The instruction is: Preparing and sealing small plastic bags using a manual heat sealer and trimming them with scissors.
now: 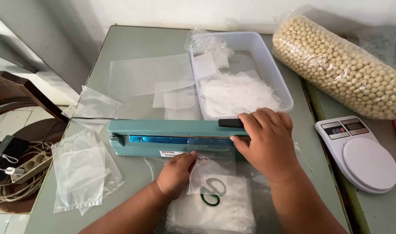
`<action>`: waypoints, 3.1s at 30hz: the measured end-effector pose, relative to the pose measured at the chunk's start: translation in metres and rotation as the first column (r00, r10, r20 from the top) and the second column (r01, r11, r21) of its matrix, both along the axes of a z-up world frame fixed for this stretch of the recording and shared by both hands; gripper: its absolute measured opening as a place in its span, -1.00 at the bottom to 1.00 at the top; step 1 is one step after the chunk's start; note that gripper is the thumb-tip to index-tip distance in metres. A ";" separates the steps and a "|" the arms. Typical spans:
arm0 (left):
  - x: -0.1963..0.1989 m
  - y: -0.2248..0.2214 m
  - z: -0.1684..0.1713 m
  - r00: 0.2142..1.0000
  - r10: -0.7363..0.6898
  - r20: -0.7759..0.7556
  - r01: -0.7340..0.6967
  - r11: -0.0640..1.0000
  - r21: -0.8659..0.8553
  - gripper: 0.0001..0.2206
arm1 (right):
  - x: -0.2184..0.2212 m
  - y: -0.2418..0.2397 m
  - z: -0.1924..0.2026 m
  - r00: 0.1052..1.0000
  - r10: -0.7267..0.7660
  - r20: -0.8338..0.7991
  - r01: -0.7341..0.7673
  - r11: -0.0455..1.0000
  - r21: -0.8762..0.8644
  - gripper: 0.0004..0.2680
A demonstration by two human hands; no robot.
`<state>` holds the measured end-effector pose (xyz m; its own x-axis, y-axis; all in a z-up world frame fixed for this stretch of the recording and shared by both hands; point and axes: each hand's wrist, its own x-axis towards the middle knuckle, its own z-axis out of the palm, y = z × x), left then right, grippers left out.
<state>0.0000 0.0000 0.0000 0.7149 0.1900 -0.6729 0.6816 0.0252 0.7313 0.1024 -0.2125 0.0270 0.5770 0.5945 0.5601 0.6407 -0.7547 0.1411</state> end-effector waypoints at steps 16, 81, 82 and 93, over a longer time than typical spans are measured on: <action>-0.001 0.002 -0.024 0.991 0.056 0.121 -0.034 0.984 -0.174 -0.59 | 0.018 -0.004 -0.030 0.979 0.030 -0.203 -0.018 0.998 0.060 -0.70; -0.001 0.000 -0.068 0.952 0.205 0.226 -0.083 0.887 -0.455 -0.74 | 0.048 -0.010 -0.079 0.948 0.262 0.180 -0.300 0.925 0.235 -0.71; -0.002 0.000 -0.063 0.953 0.204 0.223 -0.083 0.887 -0.454 -0.74 | 0.048 -0.009 -0.078 0.949 0.261 0.178 -0.298 0.925 0.236 -0.71; -0.001 0.000 -0.066 0.947 0.194 0.257 -0.065 0.898 -0.436 -0.75 | 0.047 -0.008 -0.077 0.950 0.255 0.181 -0.296 0.919 0.259 -0.71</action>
<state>-0.0009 0.0004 -0.0663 0.8768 0.0428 -0.4790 0.4127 0.4444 0.7951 0.1492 -0.2207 -0.0504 0.3160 0.5259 0.7897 0.8181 -0.5726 0.0539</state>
